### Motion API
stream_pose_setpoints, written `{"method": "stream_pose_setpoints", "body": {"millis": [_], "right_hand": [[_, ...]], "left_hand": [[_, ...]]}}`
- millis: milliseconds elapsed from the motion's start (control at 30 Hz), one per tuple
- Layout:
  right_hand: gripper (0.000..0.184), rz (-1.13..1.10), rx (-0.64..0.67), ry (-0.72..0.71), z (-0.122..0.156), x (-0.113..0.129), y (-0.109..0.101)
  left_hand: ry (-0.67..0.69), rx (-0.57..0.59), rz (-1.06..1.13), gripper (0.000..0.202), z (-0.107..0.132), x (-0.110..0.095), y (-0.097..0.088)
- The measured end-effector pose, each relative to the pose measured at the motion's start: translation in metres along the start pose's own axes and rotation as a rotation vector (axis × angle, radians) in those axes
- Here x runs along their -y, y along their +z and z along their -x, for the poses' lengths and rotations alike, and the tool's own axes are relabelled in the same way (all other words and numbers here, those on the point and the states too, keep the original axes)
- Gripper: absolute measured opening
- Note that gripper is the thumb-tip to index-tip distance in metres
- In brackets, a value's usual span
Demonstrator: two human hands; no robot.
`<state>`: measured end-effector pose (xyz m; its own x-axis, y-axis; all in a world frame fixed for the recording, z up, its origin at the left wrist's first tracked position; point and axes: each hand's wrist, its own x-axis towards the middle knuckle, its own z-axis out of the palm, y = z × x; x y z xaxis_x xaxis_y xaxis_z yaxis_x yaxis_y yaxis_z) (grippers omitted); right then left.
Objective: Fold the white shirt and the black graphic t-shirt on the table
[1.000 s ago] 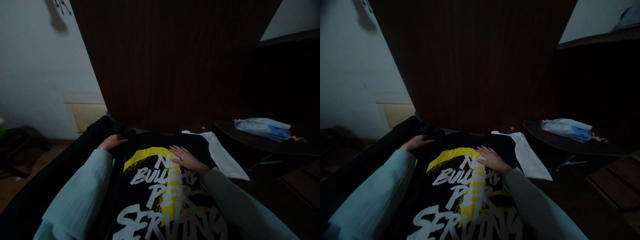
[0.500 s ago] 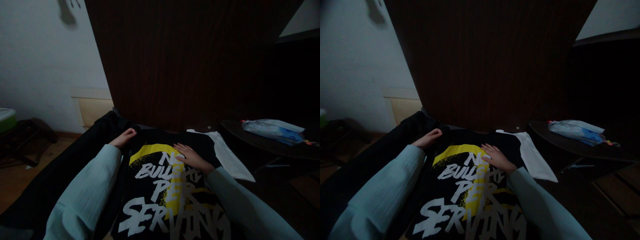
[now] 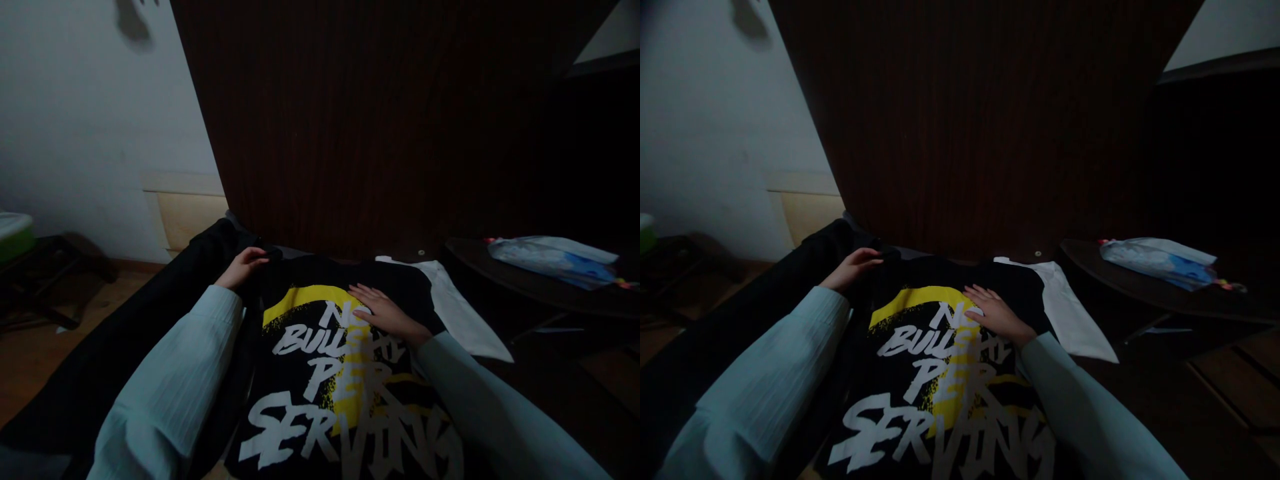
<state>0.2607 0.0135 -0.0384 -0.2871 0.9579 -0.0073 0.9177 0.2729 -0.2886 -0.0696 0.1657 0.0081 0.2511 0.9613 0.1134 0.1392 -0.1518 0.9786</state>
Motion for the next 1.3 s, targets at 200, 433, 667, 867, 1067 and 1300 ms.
{"method": "stream_pose_setpoints", "body": {"millis": [200,433,667,867,1067,1300], "right_hand": [[0.060,-0.004,0.006,0.008,0.000,0.002,-0.001],[0.061,0.003,0.001,0.007,0.000,0.001,-0.001],[0.064,0.027,0.008,0.014,0.000,0.000,0.000],[0.064,0.035,0.011,0.028,0.000,0.001,-0.001],[0.063,0.028,-0.002,0.023,-0.001,0.000,0.000],[0.061,0.035,-0.005,0.011,-0.001,0.000,0.002]], "left_hand": [[-0.087,0.050,-0.463,0.019,-0.003,0.010,-0.002],[-0.143,0.262,-0.194,0.045,0.013,-0.002,0.029],[-0.382,0.292,0.279,0.057,0.021,-0.006,0.042],[-0.281,0.345,0.223,0.053,0.018,-0.011,0.031],[-0.088,-0.067,0.044,0.035,0.011,-0.022,-0.006],[0.014,-0.419,-0.295,0.018,0.006,-0.018,-0.027]]}}
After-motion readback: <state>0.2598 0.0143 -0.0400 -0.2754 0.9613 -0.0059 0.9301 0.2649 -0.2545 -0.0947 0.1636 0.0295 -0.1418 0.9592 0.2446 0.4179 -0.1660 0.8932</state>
